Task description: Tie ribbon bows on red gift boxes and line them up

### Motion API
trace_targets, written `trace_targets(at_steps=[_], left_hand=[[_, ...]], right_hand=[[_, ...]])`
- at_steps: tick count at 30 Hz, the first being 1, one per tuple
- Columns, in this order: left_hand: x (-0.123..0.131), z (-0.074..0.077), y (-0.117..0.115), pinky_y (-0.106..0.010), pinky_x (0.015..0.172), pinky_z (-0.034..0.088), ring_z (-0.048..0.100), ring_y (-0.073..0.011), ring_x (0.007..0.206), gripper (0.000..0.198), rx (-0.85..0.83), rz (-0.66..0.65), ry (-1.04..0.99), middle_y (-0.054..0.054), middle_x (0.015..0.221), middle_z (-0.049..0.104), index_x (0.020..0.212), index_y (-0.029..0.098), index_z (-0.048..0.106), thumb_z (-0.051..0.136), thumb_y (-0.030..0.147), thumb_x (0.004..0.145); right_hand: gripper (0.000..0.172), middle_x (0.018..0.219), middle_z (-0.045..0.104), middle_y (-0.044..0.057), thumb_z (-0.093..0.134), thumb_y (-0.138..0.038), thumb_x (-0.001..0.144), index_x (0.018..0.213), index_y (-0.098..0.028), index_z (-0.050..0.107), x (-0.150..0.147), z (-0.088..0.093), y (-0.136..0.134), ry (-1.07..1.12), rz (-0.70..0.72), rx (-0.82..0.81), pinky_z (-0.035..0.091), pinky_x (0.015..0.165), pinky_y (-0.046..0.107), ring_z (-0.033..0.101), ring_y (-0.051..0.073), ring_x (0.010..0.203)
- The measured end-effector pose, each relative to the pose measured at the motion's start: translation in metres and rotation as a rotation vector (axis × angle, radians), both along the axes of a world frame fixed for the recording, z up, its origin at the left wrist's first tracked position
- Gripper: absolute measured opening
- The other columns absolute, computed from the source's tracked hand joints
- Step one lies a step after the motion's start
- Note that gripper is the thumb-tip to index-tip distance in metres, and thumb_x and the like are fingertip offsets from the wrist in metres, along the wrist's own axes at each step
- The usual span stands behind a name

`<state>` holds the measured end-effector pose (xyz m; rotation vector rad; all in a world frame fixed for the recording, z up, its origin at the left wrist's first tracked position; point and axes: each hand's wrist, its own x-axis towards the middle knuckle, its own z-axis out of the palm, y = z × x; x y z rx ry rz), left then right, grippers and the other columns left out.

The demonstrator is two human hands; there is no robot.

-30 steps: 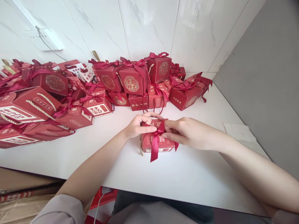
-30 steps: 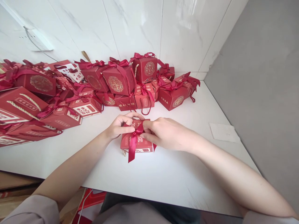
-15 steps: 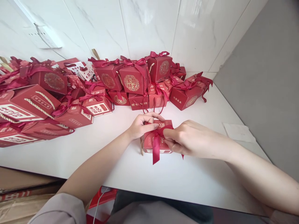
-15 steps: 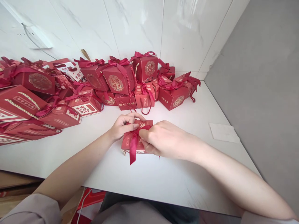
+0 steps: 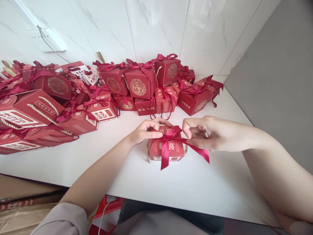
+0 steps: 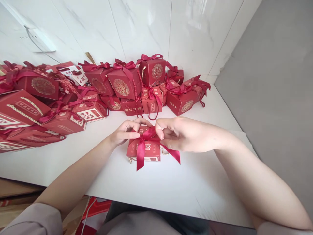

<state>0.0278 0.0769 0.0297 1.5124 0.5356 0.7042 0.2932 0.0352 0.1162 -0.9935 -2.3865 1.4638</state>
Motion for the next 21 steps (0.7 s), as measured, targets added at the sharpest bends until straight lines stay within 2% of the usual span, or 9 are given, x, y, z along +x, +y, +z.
trace_targets(at_steps=[4, 7, 11, 15, 17, 21], left_hand=[[0.0, 0.0, 0.0, -0.045, 0.102, 0.044, 0.062, -0.0287, 0.112, 0.041, 0.017, -0.004, 0.017, -0.011, 0.129, 0.062, 0.054, 0.014, 0.046, 0.074, 0.034, 0.077], [0.0, -0.001, 0.001, -0.044, 0.103, 0.043, 0.062, -0.0279, 0.112, 0.042, 0.052, 0.004, 0.026, -0.011, 0.127, 0.063, 0.054, 0.014, 0.047, 0.071, 0.036, 0.081], [0.005, -0.005, 0.001, -0.041, 0.099, 0.045, 0.063, -0.0245, 0.106, 0.044, 0.145, 0.106, 0.036, -0.01, 0.119, 0.068, 0.052, 0.015, 0.045, 0.07, 0.033, 0.083], [0.009, -0.006, -0.003, -0.04, 0.094, 0.047, 0.064, -0.0229, 0.101, 0.045, 0.249, 0.185, 0.03, -0.01, 0.114, 0.069, 0.052, 0.015, 0.042, 0.067, 0.032, 0.086], [0.008, -0.003, -0.004, -0.04, 0.096, 0.046, 0.064, -0.023, 0.104, 0.044, 0.292, 0.169, 0.04, -0.011, 0.114, 0.068, 0.054, 0.015, 0.041, 0.067, 0.031, 0.086], [0.003, 0.002, -0.003, -0.04, 0.097, 0.046, 0.062, -0.0243, 0.109, 0.043, 0.338, 0.077, 0.092, -0.011, 0.12, 0.064, 0.057, 0.016, 0.04, 0.074, 0.03, 0.08]], right_hand=[[0.014, 0.072, 0.052, -0.005, 0.055, -0.02, 0.089, 0.083, -0.023, 0.043, 0.007, 0.003, 0.004, -0.036, 0.078, -0.003, 0.033, 0.05, 0.021, 0.043, 0.009, 0.056], [0.012, 0.068, 0.052, -0.005, 0.053, -0.023, 0.092, 0.083, -0.023, 0.045, 0.008, 0.005, 0.004, -0.11, 0.15, 0.047, 0.032, 0.05, 0.021, 0.042, 0.009, 0.054], [0.009, 0.066, 0.056, -0.005, 0.05, -0.019, 0.093, 0.086, -0.023, 0.048, 0.004, 0.007, -0.004, -0.195, 0.222, 0.108, 0.032, 0.048, 0.02, 0.044, 0.009, 0.052], [0.008, 0.067, 0.058, -0.005, 0.049, -0.016, 0.092, 0.088, -0.023, 0.05, -0.006, 0.007, -0.013, -0.155, 0.289, 0.12, 0.031, 0.048, 0.02, 0.046, 0.009, 0.051], [0.005, 0.066, 0.058, -0.005, 0.051, -0.025, 0.095, 0.092, -0.022, 0.051, -0.009, 0.006, -0.015, -0.129, 0.253, 0.099, 0.033, 0.049, 0.02, 0.046, 0.009, 0.051], [0.027, 0.069, 0.062, -0.002, 0.047, -0.045, 0.099, 0.096, -0.021, 0.056, -0.013, 0.001, -0.011, -0.129, -0.003, 0.183, 0.035, 0.052, 0.023, 0.048, 0.011, 0.053]])
